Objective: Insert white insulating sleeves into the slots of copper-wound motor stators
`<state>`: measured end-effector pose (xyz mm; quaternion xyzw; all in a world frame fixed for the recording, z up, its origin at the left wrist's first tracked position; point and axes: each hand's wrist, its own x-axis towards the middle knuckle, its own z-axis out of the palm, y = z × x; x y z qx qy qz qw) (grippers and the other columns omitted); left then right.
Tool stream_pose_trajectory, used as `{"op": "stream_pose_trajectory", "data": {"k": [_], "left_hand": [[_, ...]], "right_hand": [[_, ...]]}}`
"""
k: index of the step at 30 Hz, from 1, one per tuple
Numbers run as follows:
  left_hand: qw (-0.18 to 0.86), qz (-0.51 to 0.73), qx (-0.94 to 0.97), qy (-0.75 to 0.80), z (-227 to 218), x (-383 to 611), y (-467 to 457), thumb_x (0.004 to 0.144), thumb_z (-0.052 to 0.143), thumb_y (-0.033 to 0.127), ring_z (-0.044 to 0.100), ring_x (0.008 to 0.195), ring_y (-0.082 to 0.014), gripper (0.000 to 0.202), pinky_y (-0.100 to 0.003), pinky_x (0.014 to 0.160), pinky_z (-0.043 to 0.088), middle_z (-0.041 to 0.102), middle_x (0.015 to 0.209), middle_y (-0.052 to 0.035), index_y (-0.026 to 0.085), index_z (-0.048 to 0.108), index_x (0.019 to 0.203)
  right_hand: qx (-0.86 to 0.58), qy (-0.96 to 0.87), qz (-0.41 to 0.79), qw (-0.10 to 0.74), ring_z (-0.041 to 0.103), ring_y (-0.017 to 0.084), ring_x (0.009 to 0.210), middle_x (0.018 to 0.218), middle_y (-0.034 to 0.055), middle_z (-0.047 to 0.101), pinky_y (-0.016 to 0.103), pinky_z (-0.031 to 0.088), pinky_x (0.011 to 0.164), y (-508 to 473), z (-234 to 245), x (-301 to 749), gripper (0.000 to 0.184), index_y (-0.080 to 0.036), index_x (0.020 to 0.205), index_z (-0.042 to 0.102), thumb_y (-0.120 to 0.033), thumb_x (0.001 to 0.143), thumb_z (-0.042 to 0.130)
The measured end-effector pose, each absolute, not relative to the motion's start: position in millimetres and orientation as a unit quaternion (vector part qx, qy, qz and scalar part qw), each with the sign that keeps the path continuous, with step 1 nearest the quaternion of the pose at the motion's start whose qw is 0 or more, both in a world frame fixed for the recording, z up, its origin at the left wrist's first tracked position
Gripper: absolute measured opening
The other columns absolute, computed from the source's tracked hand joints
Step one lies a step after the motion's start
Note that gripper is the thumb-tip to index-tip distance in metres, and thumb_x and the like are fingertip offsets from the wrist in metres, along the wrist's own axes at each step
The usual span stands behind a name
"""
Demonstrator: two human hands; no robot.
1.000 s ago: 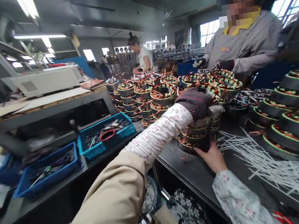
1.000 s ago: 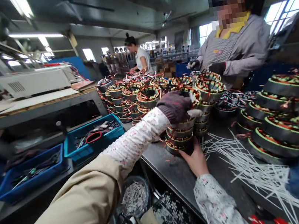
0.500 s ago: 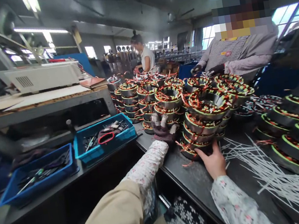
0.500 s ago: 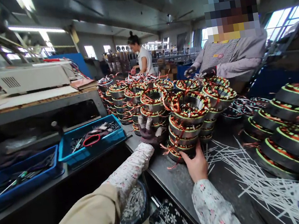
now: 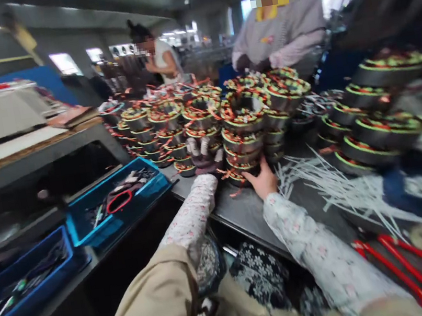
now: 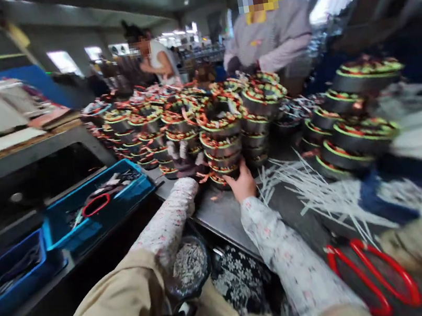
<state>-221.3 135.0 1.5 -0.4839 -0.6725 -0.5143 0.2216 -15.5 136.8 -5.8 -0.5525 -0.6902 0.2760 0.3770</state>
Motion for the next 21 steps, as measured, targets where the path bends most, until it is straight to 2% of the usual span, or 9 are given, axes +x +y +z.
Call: {"op": "stream_pose_trajectory", "data": {"k": [3, 6, 8, 10, 13, 15, 18, 21], "left_hand": [[0.201, -0.510, -0.531, -0.646, 14.5, -224.2, 105.7, 0.093, 0.062, 0.051, 0.025, 0.156, -0.0276, 0.065, -0.052, 0.131, 0.023, 0.038, 0.160, -0.0137, 0.017, 0.044, 0.146], [0.225, -0.521, -0.533, -0.627, 4.0, -216.7, 59.5, 0.102, 0.047, 0.042, 0.029, 0.155, -0.0291, 0.055, -0.055, 0.128, 0.026, 0.038, 0.157, -0.0204, 0.016, 0.035, 0.150], [0.302, -0.504, -0.564, -0.580, -15.8, -201.7, 32.6, 0.098, 0.054, 0.043, 0.041, 0.148, -0.0326, 0.061, -0.057, 0.122, 0.036, 0.045, 0.150, -0.0218, 0.019, 0.032, 0.150], [0.291, -0.469, -0.639, -0.536, -37.5, -183.1, 17.1, 0.095, 0.059, 0.043, 0.050, 0.141, -0.0337, 0.065, -0.057, 0.116, 0.044, 0.051, 0.144, -0.0206, 0.020, 0.033, 0.150], [0.212, -0.438, -0.701, -0.521, -59.1, -162.3, 12.6, 0.096, 0.060, 0.036, 0.057, 0.134, -0.0317, 0.062, -0.051, 0.110, 0.051, 0.060, 0.136, -0.0197, 0.016, 0.038, 0.150], [0.179, -0.439, -0.710, -0.520, -64.4, -157.5, 15.5, 0.096, 0.060, 0.033, 0.059, 0.131, -0.0302, 0.060, -0.046, 0.107, 0.054, 0.063, 0.132, -0.0191, 0.014, 0.041, 0.150], [0.167, -0.442, -0.719, -0.510, -65.1, -159.0, 19.1, 0.095, 0.062, 0.032, 0.060, 0.129, -0.0303, 0.060, -0.045, 0.105, 0.055, 0.065, 0.130, -0.0170, 0.015, 0.043, 0.149], [0.172, -0.444, -0.708, -0.521, -62.2, -160.5, 18.2, 0.095, 0.063, 0.037, 0.066, 0.119, -0.0280, 0.059, -0.041, 0.098, 0.058, 0.068, 0.123, -0.0143, 0.018, 0.045, 0.148]], "right_hand": [[-0.495, -0.686, 0.320, 0.426, 0.061, 0.034, 0.122, 0.137, 0.0171, 0.061, 0.048, 0.051, 0.104, 151.7, -10.1, -3.9, 0.093, -0.016, 0.152, 0.046, -0.041, 0.068, 0.076], [-0.487, -0.641, 0.324, 0.496, 0.052, 0.029, 0.134, 0.143, 0.0178, 0.056, 0.046, 0.043, 0.115, 175.6, -13.8, 14.2, 0.073, -0.014, 0.145, 0.053, -0.047, 0.081, 0.062], [-0.516, -0.605, 0.314, 0.518, 0.042, 0.028, 0.144, 0.152, 0.0186, 0.046, 0.047, 0.032, 0.123, 197.8, -12.6, 22.8, 0.071, -0.013, 0.150, 0.046, -0.053, 0.091, 0.048], [-0.538, -0.582, 0.317, 0.521, 0.035, 0.028, 0.149, 0.157, 0.0188, 0.039, 0.050, 0.025, 0.126, 222.8, -9.1, 24.6, 0.077, -0.012, 0.155, 0.037, -0.061, 0.095, 0.040], [-0.559, -0.570, 0.324, 0.508, 0.033, 0.028, 0.150, 0.159, 0.0188, 0.036, 0.050, 0.027, 0.125, 254.8, -5.0, 13.7, 0.086, -0.012, 0.159, 0.031, -0.071, 0.096, 0.035], [-0.576, -0.564, 0.315, 0.501, 0.028, 0.030, 0.153, 0.162, 0.0198, 0.032, 0.053, 0.027, 0.124, 267.2, -5.3, 1.0, 0.091, -0.012, 0.161, 0.026, -0.072, 0.094, 0.041], [-0.605, -0.566, 0.304, 0.471, 0.015, 0.032, 0.157, 0.165, 0.0207, 0.021, 0.056, 0.023, 0.124, 272.6, -5.5, -15.5, 0.088, -0.013, 0.163, 0.016, -0.063, 0.097, 0.047], [-0.614, -0.579, 0.310, 0.437, 0.014, 0.029, 0.158, 0.166, 0.0220, 0.019, 0.050, 0.020, 0.126, 270.4, 3.3, -18.2, 0.081, -0.012, 0.164, 0.011, -0.050, 0.102, 0.046]]}}
